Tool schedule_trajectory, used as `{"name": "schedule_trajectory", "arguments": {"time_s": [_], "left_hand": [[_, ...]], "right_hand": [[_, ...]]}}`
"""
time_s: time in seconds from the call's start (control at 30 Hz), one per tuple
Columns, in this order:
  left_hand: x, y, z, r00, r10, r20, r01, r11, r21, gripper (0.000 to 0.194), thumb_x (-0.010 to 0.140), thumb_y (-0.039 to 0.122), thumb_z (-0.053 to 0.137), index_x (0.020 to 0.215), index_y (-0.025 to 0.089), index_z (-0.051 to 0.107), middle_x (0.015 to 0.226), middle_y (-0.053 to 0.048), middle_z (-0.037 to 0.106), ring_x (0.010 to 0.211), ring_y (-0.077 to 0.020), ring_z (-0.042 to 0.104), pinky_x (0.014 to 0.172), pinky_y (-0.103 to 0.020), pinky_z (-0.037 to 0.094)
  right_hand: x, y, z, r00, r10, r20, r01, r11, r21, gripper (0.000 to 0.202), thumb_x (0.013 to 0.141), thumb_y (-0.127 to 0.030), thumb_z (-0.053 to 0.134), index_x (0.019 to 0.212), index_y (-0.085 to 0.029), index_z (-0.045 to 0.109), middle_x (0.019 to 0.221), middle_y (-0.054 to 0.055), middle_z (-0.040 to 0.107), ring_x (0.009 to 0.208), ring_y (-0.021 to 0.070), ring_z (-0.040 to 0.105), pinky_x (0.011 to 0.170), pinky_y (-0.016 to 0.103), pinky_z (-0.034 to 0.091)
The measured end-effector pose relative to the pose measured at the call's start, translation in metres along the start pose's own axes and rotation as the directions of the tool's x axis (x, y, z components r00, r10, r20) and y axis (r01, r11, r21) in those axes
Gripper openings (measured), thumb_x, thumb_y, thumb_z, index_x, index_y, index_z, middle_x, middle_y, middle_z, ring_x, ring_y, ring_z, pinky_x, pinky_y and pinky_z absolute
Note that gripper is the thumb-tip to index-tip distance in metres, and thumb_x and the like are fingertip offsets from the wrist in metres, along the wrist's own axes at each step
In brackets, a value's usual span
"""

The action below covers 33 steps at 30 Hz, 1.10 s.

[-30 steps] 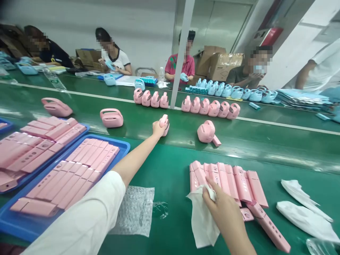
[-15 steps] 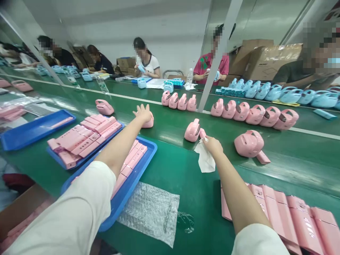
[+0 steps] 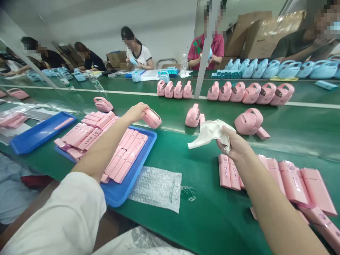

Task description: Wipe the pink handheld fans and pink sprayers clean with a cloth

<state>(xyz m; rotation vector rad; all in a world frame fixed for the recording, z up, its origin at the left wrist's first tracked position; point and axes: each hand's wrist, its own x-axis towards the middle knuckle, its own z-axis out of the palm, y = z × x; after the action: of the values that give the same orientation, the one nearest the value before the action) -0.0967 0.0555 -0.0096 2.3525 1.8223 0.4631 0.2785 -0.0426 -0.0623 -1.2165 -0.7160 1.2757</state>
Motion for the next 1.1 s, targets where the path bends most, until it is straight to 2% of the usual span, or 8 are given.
{"name": "schedule_trajectory", "arguments": {"time_s": [0.07,0.17,0.33,0.53,0.7,0.83,0.93,1.1], "left_hand": [[-0.024,0.022,-0.003,0.983,0.173,0.062,-0.172,0.985,-0.019,0.034,0.081,0.005,0.046,0.103,0.023,0.065,0.122,-0.003,0.06,0.112,-0.0197,0.058,0.098,-0.034,0.045],[-0.068,0.056,0.006,0.854,0.513,0.09,-0.493,0.852,-0.176,0.033,0.084,0.006,0.041,0.101,0.021,0.066,0.116,-0.003,0.064,0.111,-0.0162,0.059,0.1,-0.033,0.045],[-0.143,0.093,0.041,0.731,0.675,0.094,-0.584,0.692,-0.425,0.024,0.091,0.02,0.048,0.101,0.026,0.07,0.116,-0.006,0.066,0.104,-0.0159,0.064,0.088,-0.03,0.054],[-0.191,0.101,0.07,0.85,0.526,-0.024,-0.454,0.709,-0.539,0.025,0.093,0.027,0.051,0.109,0.03,0.07,0.123,-0.004,0.065,0.113,-0.0174,0.062,0.096,-0.035,0.053],[-0.226,0.104,0.099,0.992,0.099,-0.083,-0.125,0.556,-0.822,0.039,0.098,0.044,0.035,0.128,0.03,0.055,0.128,-0.006,0.063,0.115,-0.0199,0.063,0.096,-0.039,0.054],[-0.262,0.113,0.13,0.973,0.025,-0.228,-0.2,0.579,-0.79,0.076,0.08,0.067,0.054,0.141,0.027,0.038,0.142,-0.012,0.049,0.13,-0.0287,0.049,0.107,-0.044,0.045],[-0.276,0.12,0.145,0.942,0.081,-0.325,-0.28,0.722,-0.633,0.096,0.064,0.047,0.081,0.144,0.026,0.033,0.147,-0.013,0.041,0.134,-0.0314,0.043,0.112,-0.048,0.037],[-0.273,0.12,0.152,0.927,0.118,-0.356,-0.323,0.732,-0.599,0.095,0.064,0.039,0.082,0.144,0.026,0.032,0.146,-0.013,0.043,0.133,-0.0314,0.044,0.112,-0.049,0.037]], "right_hand": [[-0.03,0.002,-0.003,0.996,0.079,-0.031,-0.077,0.994,0.079,0.017,0.082,-0.012,0.052,0.087,-0.021,0.065,0.072,-0.002,0.068,0.051,0.0076,0.06,0.039,0.012,0.046],[-0.062,0.016,-0.009,0.995,0.075,-0.065,-0.067,0.991,0.115,0.02,0.079,-0.014,0.056,0.093,-0.023,0.067,0.085,-0.001,0.071,0.063,0.0107,0.066,0.046,0.016,0.053],[-0.088,0.062,-0.018,0.999,0.022,-0.026,-0.022,1.0,0.005,0.016,0.079,-0.032,0.064,0.093,-0.024,0.063,0.089,0.003,0.072,0.074,0.019,0.068,0.048,0.024,0.052],[-0.113,0.093,-0.003,0.998,0.051,0.032,-0.052,0.998,0.046,0.03,0.071,-0.041,0.07,0.09,-0.02,0.063,0.078,0.002,0.068,0.071,0.0177,0.065,0.05,0.025,0.05],[-0.124,0.112,-0.004,0.99,-0.085,0.113,0.1,0.986,-0.131,0.032,0.076,-0.049,0.067,0.09,-0.02,0.064,0.072,-0.002,0.063,0.074,0.0159,0.062,0.065,0.028,0.052],[-0.136,0.116,-0.005,0.957,-0.212,0.196,0.272,0.89,-0.366,0.036,0.083,-0.055,0.058,0.083,-0.02,0.065,0.069,-0.001,0.062,0.071,0.0174,0.061,0.068,0.032,0.052],[-0.146,0.113,0.001,0.914,-0.224,0.339,0.361,0.831,-0.423,0.042,0.085,-0.06,0.052,0.086,-0.02,0.066,0.068,0.001,0.062,0.074,0.02,0.063,0.07,0.034,0.053],[-0.152,0.114,0.005,0.907,-0.166,0.386,0.337,0.836,-0.432,0.048,0.084,-0.067,0.048,0.085,-0.021,0.064,0.058,0.0,0.055,0.073,0.0213,0.064,0.068,0.033,0.053]]}}
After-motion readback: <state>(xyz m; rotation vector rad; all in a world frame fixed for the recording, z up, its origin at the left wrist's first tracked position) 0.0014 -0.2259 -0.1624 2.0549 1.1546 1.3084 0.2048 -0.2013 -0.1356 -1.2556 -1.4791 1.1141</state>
